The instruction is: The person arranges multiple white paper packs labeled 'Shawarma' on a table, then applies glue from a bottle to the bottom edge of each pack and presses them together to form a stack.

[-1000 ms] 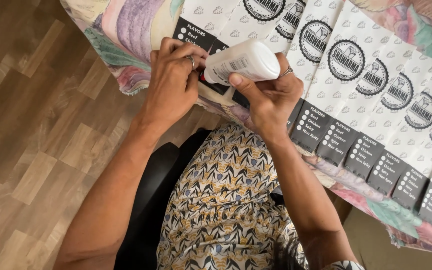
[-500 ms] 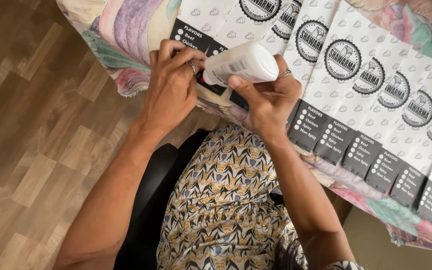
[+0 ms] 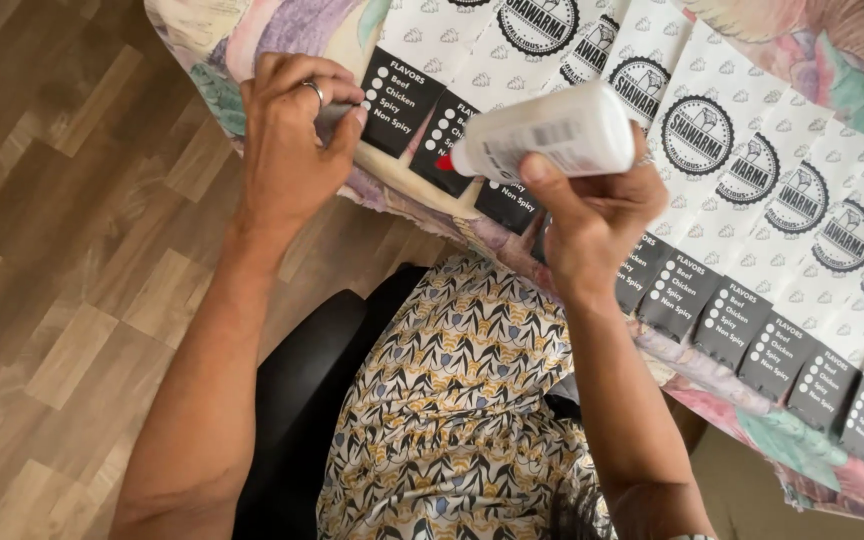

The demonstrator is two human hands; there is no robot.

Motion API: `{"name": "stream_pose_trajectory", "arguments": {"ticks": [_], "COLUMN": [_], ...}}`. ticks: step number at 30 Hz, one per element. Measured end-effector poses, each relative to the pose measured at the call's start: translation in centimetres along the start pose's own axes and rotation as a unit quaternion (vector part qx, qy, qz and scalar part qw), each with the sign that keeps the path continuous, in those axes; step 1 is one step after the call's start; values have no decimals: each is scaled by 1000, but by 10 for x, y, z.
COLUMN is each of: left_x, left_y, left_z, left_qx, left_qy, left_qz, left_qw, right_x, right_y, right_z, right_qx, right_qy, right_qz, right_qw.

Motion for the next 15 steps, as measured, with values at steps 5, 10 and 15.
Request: {"name": "stream_pose_trajectory", "arguments": {"ticks": [5, 10, 15], "left_x": [-2, -8, -1], "left_y": [6, 8, 14], "left_z": [1, 2, 3], "left_qx": [-34, -59, -59], "left_qy": [5, 6, -26], "left_qz": [49, 60, 78], "left_qw": [998, 996, 995], "right_x": [6, 11, 28], "right_y": [-38, -57, -79], "right_z": [-5, -9, -12], "right_qx": [-27, -60, -81], "right_qy": [-8, -25, -28], "right_qz": [-29, 14, -45], "right_qw": [999, 998, 995]}}
Point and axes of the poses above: each hand's wrist, its own z-axis away from the middle knuckle, its own y-axis out of the back of the hand, x = y × z, the point moved 4 cm from there along -z, towards the middle knuckle, and after that the axes turned 8 degrees about y, right-handed, at the moved point
